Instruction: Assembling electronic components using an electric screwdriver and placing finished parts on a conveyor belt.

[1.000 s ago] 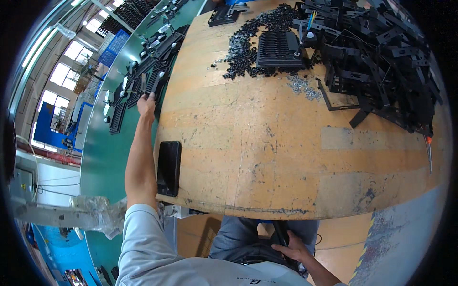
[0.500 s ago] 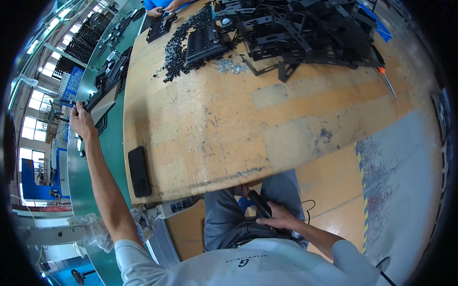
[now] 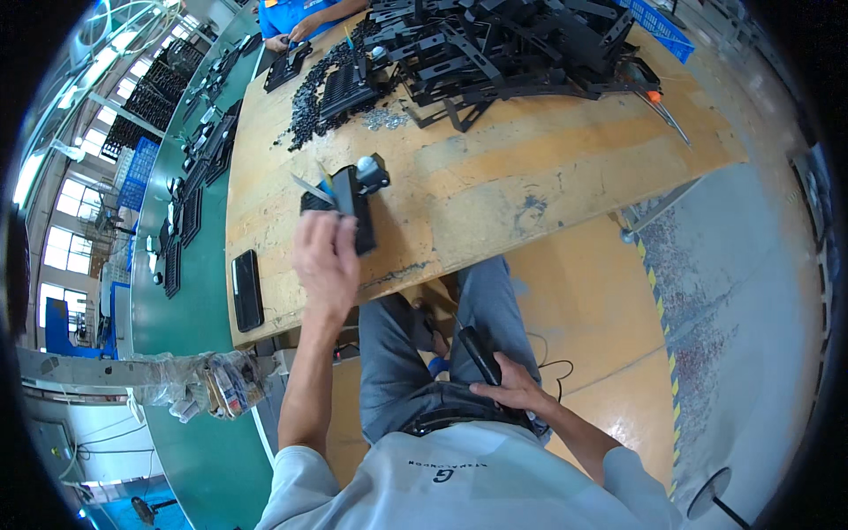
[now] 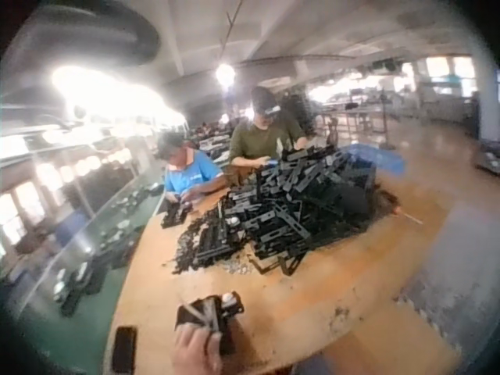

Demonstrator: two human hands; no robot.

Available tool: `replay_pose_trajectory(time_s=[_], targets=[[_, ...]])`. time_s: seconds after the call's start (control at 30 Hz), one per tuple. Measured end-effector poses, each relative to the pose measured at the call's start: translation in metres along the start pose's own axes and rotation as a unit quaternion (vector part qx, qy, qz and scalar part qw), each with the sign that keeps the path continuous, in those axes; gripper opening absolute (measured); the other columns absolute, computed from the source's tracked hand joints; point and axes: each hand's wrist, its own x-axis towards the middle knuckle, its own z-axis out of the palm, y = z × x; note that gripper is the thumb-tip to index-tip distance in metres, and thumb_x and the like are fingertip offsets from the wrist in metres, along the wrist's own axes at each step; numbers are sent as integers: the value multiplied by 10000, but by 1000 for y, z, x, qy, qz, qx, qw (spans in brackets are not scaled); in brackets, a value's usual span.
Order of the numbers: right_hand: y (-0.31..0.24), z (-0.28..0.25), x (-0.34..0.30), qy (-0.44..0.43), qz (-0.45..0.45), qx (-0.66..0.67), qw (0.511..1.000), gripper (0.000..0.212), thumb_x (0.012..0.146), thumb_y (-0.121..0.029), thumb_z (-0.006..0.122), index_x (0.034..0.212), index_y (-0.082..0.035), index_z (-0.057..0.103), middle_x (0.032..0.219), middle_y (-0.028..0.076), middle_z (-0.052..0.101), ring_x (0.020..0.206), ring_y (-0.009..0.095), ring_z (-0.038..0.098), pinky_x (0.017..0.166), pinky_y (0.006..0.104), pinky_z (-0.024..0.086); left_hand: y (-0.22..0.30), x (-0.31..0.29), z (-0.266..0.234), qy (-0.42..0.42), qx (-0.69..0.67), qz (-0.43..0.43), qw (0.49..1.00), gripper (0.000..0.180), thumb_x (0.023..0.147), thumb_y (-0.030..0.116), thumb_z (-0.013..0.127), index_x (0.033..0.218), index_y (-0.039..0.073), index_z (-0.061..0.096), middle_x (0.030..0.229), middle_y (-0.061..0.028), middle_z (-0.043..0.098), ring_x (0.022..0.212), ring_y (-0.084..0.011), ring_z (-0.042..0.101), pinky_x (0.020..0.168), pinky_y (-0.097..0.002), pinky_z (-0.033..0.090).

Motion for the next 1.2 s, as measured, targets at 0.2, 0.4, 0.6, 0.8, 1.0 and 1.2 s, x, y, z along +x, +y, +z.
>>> replay_pose_trajectory(time_s=[0.2,0.4,0.6,0.8,1.0,1.2], targets=[[44,2,-5,89,-84,-45,991,823,797,-454,832,1263,126,480,871,189,661,733,235,684,673,362,552,22,-15,24,-81,-112,48,989,99,838,-12,689,915,-17,627,936,-154,593,878,-354,560,766,-434,470],[9,-6,-13,47,-67,1,997,744,802,-407,841,1235,90,495,791,151,656,645,214,668,594,346,537,13,-7,26,-64,-142,104,982,135,820,-16,699,938,-21,634,953,-154,594,903,-355,578,799,-434,487],[5,-2,-12,35,3,54,998,671,805,-349,849,1219,54,507,710,98,638,578,172,643,536,321,513,-28,29,-42,-136,-146,64,978,105,777,-10,685,879,13,697,926,-122,708,912,-286,687,832,-359,534],[-15,2,-1,0,22,63,998,671,804,-360,848,1227,38,513,710,85,643,579,168,643,539,316,516,-210,54,-1,0,-21,-170,985,138,871,83,648,962,34,738,881,-143,728,821,-260,714,775,-357,545],[-20,0,2,6,58,39,998,781,804,-347,841,1314,91,443,754,107,666,605,172,657,560,318,527,-289,77,54,23,-12,-209,978,201,876,96,619,1024,31,739,977,-178,735,913,-310,712,841,-396,540],[-10,6,7,31,92,42,994,938,786,-380,846,1407,138,371,787,133,683,618,174,664,588,324,538,-321,107,72,19,28,-200,979,221,883,104,604,1051,52,739,1002,-181,725,936,-331,700,859,-405,534]])
